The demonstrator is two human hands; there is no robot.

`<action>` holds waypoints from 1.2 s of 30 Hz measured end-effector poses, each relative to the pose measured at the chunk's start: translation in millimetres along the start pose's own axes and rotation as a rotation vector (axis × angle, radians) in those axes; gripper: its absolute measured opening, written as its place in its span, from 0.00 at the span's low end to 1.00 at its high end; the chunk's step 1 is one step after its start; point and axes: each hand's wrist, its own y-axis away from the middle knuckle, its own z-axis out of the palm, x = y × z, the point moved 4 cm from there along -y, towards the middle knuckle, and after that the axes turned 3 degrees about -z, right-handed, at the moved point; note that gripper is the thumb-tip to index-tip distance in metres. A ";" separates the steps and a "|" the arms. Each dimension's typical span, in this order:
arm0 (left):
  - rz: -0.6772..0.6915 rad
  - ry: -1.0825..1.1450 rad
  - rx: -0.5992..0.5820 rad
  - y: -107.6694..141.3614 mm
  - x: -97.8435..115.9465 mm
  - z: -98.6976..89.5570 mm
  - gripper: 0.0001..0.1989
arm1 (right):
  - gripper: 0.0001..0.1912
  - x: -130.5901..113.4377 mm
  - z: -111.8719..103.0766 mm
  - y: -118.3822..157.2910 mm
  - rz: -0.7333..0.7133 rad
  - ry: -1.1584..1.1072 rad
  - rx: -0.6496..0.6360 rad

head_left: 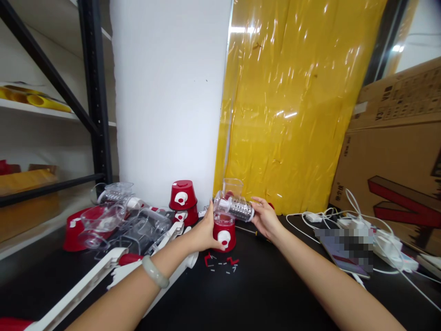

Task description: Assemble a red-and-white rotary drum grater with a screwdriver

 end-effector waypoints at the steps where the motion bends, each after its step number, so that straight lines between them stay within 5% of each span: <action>1: 0.002 -0.003 -0.004 -0.1 -0.1 0.1 0.79 | 0.21 0.4 1.3 -0.9 0.001 -0.005 -0.006; 36: 0.073 0.055 0.017 4.0 5.1 -3.0 0.79 | 0.24 2.0 9.8 8.4 -0.180 0.000 -0.082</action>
